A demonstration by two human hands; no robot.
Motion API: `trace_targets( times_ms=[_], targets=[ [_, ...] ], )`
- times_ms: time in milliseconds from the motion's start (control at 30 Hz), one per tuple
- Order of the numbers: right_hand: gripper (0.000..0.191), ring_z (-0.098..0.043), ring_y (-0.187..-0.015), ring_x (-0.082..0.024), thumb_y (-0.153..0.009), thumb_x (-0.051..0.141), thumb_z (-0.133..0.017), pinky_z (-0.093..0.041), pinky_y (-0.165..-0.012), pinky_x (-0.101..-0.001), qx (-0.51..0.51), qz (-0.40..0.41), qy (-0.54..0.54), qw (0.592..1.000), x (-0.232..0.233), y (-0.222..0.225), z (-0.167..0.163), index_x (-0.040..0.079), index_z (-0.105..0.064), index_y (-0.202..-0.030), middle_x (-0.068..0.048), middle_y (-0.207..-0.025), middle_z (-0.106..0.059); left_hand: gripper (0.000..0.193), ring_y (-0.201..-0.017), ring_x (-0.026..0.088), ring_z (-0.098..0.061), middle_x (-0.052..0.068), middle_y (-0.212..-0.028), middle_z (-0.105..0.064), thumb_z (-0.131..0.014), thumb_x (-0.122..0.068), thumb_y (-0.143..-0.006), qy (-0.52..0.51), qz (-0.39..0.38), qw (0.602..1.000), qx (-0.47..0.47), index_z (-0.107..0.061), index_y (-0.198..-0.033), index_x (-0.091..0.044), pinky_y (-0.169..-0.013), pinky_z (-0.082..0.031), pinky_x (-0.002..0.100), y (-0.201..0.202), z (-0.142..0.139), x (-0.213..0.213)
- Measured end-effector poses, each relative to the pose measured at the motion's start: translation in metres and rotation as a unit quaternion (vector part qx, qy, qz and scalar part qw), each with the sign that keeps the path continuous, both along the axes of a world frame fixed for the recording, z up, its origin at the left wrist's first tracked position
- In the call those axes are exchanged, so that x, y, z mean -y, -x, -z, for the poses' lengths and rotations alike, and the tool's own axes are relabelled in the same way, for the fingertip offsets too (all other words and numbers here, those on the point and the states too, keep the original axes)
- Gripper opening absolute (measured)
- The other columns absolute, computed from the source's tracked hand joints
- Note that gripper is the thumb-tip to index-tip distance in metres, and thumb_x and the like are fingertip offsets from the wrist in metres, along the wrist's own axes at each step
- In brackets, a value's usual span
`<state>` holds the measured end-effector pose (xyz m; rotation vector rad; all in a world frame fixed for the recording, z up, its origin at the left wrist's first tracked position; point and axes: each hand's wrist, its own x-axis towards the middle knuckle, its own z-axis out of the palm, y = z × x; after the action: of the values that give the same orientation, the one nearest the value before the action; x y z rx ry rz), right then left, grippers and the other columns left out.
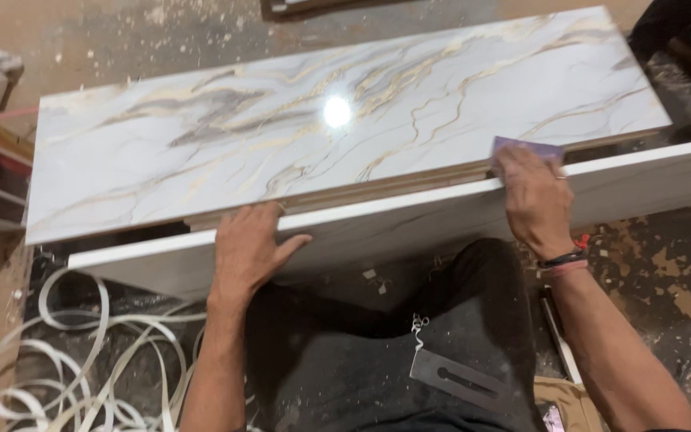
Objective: The person sits on the floor with a long wood panel across their lap and applies white edge banding tape to its front edge using a hand-held edge banding iron, pressing the tape along the length. They then run a small hand trimmer along the edge and peel off excess tape, working along the panel before setting it aside.
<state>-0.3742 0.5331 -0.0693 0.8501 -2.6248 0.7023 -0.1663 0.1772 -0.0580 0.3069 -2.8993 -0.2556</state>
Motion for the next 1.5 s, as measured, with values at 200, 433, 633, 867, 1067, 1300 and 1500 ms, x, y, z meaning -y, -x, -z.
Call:
trace_targets(
  times_ms=[200,433,633,867,1067,1300,1500],
  targets=[
    [0.044,-0.072,-0.082,-0.028,-0.100,0.047,-0.050,-0.057,-0.077,-0.0392,0.181,-0.164,-0.213,0.946,0.076,-0.017,0.001,0.030,-0.067,-0.137,-0.011,-0.096,-0.078,0.102,-0.092,0.036,-0.070,0.017,-0.091,-0.075,-0.067,-0.075,-0.073,-0.127,0.011,0.971,0.200,-0.048,-0.150,-0.011,-0.082,-0.054,0.048,0.029,-0.030,-0.020],
    [0.028,-0.071,-0.095,-0.017,-0.095,0.025,-0.071,-0.056,-0.085,-0.0353,0.315,-0.304,0.097,0.894,0.073,-0.007,0.007,0.010,-0.073,-0.119,-0.006,-0.102,-0.077,0.114,-0.135,0.036,-0.051,0.017,-0.152,-0.050,-0.074,-0.073,-0.067,-0.320,0.087,0.935,0.129,-0.034,-0.157,-0.015,-0.110,-0.040,0.053,0.042,-0.019,-0.028],
    [0.029,-0.067,-0.097,-0.016,-0.106,0.021,-0.066,-0.057,-0.086,-0.0348,0.509,-0.347,0.372,0.694,0.073,-0.004,0.019,0.002,-0.063,-0.128,-0.005,-0.106,-0.070,0.113,-0.149,0.033,-0.038,0.015,-0.161,-0.041,-0.087,-0.048,-0.071,-0.563,0.261,0.780,0.083,-0.030,-0.164,-0.016,-0.122,-0.029,0.050,0.079,-0.003,-0.050],
    [0.035,-0.070,-0.095,-0.014,-0.103,0.030,-0.056,-0.059,-0.085,-0.0320,0.467,-0.320,0.317,0.761,0.067,-0.002,0.013,0.005,-0.065,-0.125,-0.003,-0.105,-0.073,0.079,-0.117,0.024,-0.068,0.010,-0.125,-0.073,-0.079,-0.042,-0.084,-0.659,0.236,0.712,0.050,-0.054,-0.154,-0.015,-0.104,-0.054,0.039,0.106,-0.010,-0.076],
    [0.034,-0.071,-0.087,-0.022,-0.103,0.038,-0.059,-0.057,-0.077,-0.0371,0.216,-0.203,0.115,0.948,0.070,-0.022,0.002,0.008,-0.072,-0.115,-0.009,-0.100,-0.076,0.048,-0.098,0.019,-0.072,0.003,-0.109,-0.079,-0.071,-0.025,-0.097,-0.493,0.224,0.841,0.004,-0.062,-0.143,-0.017,-0.084,-0.057,0.036,0.088,-0.042,-0.072],
    [0.048,-0.073,-0.079,-0.031,-0.095,0.057,-0.048,-0.057,-0.068,-0.0463,0.212,-0.179,-0.207,0.938,0.059,-0.015,-0.014,0.023,-0.069,-0.123,-0.012,-0.092,-0.076,0.030,-0.100,0.024,-0.070,0.004,-0.113,-0.074,-0.063,-0.018,-0.092,-0.090,0.239,0.966,0.029,-0.073,-0.120,-0.019,-0.083,-0.056,0.038,0.078,-0.030,-0.071],
    [0.043,-0.071,-0.081,-0.037,-0.104,0.051,-0.045,-0.053,-0.074,-0.0502,0.105,-0.069,-0.217,0.968,0.026,-0.002,-0.013,0.023,-0.076,-0.113,-0.013,-0.080,-0.074,0.028,-0.122,0.031,-0.058,0.007,-0.125,-0.067,-0.057,-0.041,-0.101,-0.071,0.258,0.964,0.011,-0.069,-0.125,-0.031,-0.098,-0.044,0.052,0.083,0.000,-0.098]
  ],
)
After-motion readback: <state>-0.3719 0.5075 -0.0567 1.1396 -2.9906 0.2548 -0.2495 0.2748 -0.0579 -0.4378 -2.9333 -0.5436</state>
